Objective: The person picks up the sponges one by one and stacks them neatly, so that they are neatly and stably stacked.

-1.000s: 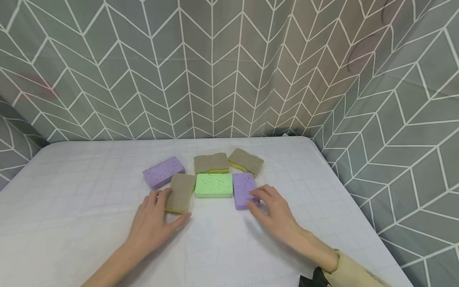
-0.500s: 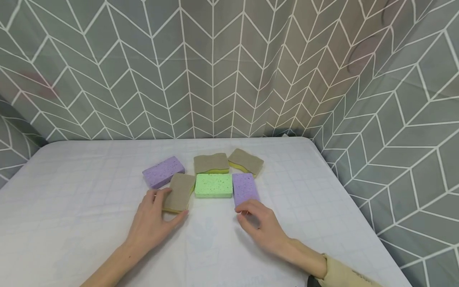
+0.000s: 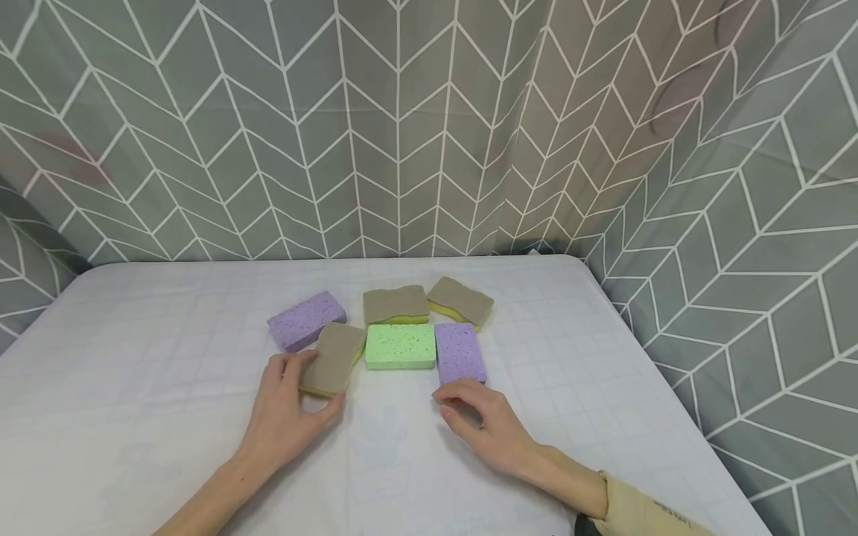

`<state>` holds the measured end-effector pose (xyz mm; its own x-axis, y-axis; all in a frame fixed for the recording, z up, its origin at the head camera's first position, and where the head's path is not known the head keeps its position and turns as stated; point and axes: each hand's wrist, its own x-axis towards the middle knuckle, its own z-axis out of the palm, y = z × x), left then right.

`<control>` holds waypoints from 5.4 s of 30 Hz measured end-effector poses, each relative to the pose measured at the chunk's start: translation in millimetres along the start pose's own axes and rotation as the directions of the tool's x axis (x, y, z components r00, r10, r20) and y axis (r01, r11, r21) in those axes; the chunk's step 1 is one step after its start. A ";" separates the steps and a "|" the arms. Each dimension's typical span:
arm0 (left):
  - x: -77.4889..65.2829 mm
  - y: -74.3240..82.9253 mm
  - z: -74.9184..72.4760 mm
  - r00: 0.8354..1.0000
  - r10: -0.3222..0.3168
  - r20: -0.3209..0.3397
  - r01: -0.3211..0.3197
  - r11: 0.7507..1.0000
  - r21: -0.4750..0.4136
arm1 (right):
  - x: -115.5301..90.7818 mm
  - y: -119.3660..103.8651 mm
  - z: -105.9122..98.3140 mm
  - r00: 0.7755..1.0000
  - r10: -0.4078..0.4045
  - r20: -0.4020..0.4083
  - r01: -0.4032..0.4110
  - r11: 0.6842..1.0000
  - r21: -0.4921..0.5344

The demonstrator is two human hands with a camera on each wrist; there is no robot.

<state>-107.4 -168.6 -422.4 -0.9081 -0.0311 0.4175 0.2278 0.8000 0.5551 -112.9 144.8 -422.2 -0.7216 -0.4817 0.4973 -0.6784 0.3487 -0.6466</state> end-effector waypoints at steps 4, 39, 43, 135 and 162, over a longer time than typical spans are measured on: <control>-1.0 1.2 -1.3 0.998 -0.058 0.014 0.059 0.997 -0.041 | -0.3 0.4 0.5 1.000 0.023 0.016 -0.023 1.000 0.005; -1.1 3.9 -7.5 0.995 -0.077 -0.064 0.067 0.987 -0.149 | 0.1 4.3 0.4 0.999 0.037 0.027 -0.037 0.999 -0.019; -0.9 3.7 -7.2 0.995 -0.060 -0.080 0.046 0.985 -0.165 | 0.7 3.4 0.0 0.999 0.026 0.026 -0.026 0.999 -0.025; -13.1 11.4 3.1 0.868 0.387 0.312 -0.243 0.878 -0.413 | 0.5 1.3 -2.1 0.991 0.030 0.130 -0.006 0.983 -0.184; -11.2 11.0 4.8 0.889 0.317 0.330 -0.217 0.927 -0.305 | 1.3 1.1 -1.4 0.993 0.042 0.115 -0.017 0.978 -0.208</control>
<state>-96.4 -156.7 -424.4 -0.8514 0.4237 0.3093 0.5153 0.5654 0.6440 -114.8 145.7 -421.5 -0.7286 -0.5557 0.4005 -0.6800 0.5164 -0.5205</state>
